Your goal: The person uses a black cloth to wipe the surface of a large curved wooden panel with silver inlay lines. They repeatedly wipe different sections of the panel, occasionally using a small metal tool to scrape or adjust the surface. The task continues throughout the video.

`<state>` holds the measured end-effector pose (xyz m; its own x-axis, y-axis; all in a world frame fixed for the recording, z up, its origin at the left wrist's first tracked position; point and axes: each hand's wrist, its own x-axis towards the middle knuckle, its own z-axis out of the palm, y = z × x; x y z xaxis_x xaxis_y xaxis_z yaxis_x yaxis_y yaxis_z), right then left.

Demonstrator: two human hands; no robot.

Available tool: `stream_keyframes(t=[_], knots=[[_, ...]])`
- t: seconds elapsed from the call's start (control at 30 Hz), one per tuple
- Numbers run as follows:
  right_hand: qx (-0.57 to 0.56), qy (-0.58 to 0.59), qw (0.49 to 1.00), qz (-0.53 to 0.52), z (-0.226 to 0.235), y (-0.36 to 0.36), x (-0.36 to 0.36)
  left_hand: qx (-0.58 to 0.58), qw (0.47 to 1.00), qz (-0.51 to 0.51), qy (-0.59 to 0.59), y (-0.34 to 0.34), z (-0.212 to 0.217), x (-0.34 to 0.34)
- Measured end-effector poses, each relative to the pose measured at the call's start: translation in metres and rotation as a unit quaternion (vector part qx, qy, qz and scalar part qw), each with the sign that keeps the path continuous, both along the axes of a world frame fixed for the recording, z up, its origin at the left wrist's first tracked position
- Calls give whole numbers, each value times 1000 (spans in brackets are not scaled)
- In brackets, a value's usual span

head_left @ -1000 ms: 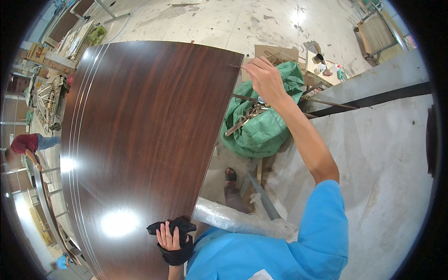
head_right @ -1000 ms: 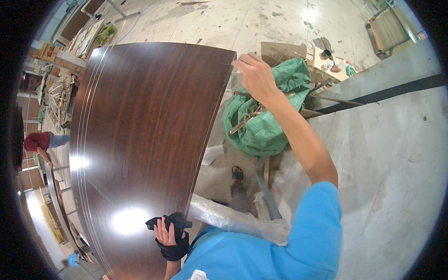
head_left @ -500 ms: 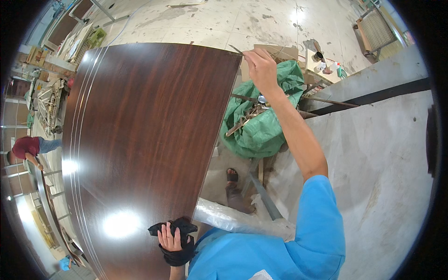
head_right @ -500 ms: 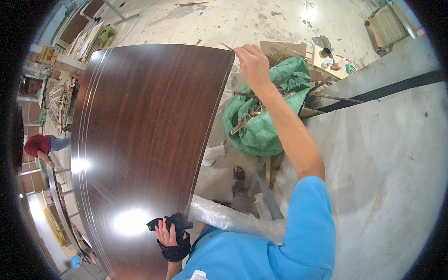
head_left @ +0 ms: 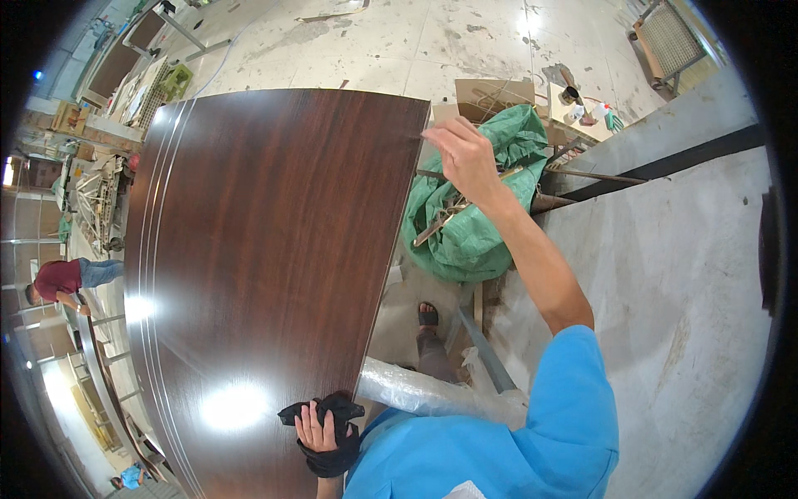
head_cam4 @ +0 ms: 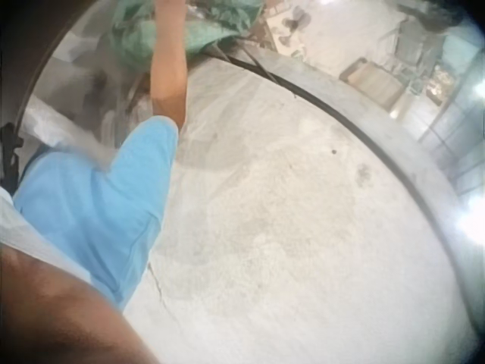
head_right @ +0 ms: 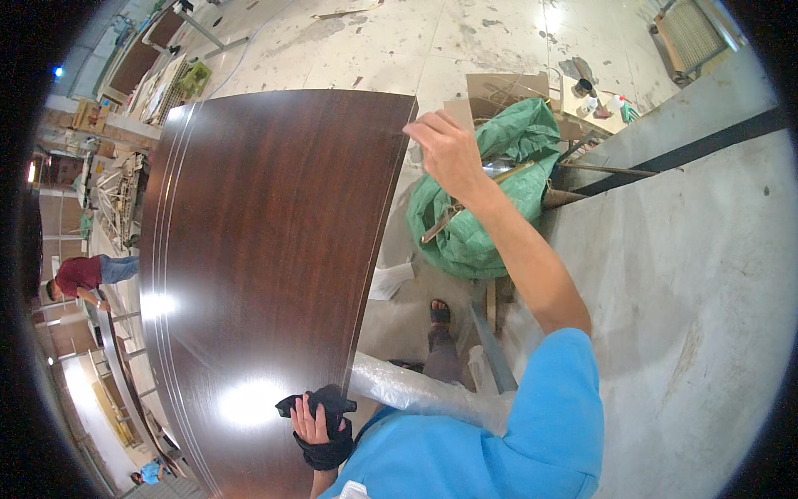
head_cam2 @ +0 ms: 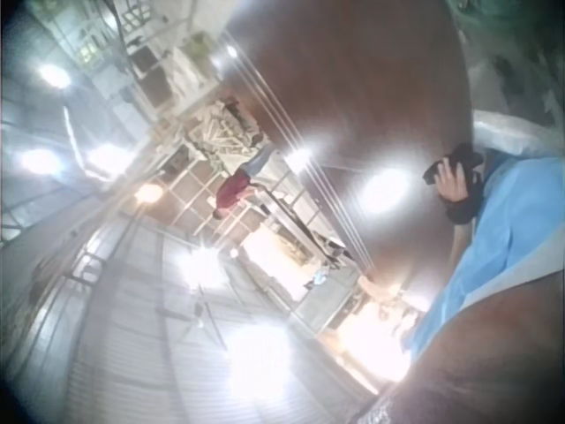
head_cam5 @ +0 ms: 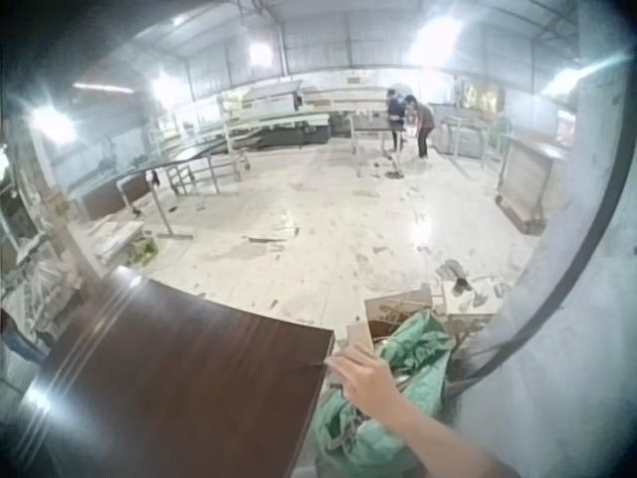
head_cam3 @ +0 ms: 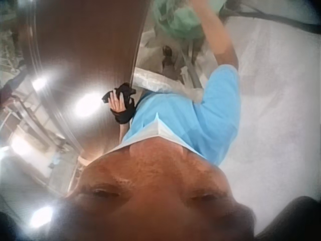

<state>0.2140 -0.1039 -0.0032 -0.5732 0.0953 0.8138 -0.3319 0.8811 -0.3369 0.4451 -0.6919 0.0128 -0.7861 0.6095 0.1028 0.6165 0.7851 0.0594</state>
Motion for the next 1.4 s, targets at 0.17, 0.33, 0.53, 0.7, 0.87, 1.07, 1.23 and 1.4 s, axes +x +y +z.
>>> stream_keyframes(t=[0.17, 0.33, 0.53, 0.7, 0.87, 1.07, 1.23, 1.4], knots=[[-52, -45, 984, -167, 11, -12, 6, 0, 1000, -6, -21, 0, 2, -2], [-50, -5, 997, -61, 1, -26, 11, 3, 1000, -17, -20, 0, 2, -2], [-202, 28, 964, -169, -23, -26, -6, -4, 1000, -6, 8, 3, 3, -3], [-161, 32, 981, -102, -24, -38, 6, -3, 1000, 6, -11, 3, 6, -1], [-112, 21, 982, -151, -10, -11, -3, 9, 1000, -2, -12, 3, 6, -3], [-7, -116, 993, -4, -4, -14, 11, 16, 1000, -3, -1, 5, 2, -4], [3, -173, 983, -69, 27, 21, -15, 21, 1000, 4, -5, 7, 4, -4], [-99, -195, 973, -75, 23, 43, -25, 21, 1000, -8, -5, 6, 4, -4]])
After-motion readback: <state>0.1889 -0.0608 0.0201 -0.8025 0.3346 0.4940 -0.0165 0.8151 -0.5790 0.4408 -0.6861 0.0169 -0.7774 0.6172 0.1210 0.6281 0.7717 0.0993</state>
